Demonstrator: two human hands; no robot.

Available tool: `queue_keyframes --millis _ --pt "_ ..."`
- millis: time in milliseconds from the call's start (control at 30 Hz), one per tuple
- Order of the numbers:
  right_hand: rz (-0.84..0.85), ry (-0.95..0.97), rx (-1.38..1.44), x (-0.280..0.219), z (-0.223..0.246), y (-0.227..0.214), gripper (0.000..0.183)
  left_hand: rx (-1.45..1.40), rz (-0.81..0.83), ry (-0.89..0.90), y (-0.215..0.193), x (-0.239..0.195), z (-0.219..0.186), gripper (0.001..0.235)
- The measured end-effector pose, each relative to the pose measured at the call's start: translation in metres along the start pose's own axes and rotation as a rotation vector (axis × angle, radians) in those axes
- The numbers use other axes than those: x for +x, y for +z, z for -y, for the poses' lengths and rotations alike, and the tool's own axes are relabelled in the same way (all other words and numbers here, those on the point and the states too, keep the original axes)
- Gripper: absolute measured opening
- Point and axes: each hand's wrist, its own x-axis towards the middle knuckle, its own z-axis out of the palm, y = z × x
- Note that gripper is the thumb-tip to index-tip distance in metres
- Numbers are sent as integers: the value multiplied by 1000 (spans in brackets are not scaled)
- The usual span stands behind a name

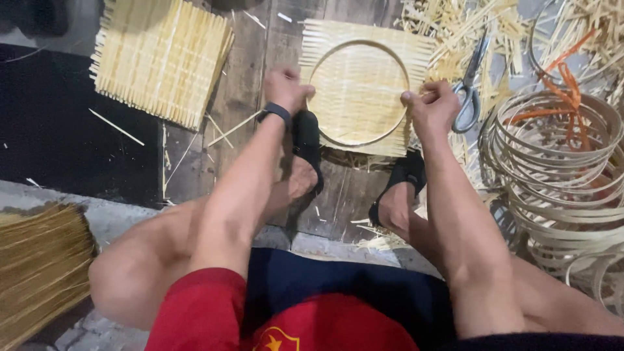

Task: Weaving bamboo strips into a square lattice and then assembling it into a circular bamboo frame to create a basket base.

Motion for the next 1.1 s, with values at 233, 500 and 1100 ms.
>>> queue_keyframes --millis 233,500,1100 --pt "18 -133 -202 -2 -3 -8 14 68 -107 14 7 -17 -5 14" --pt "183 0 -43 13 -14 -12 12 -189 7 -95 18 6 41 18" --pt "509 -955 -929 -66 49 79 92 126 162 754 58 50 -65 24"
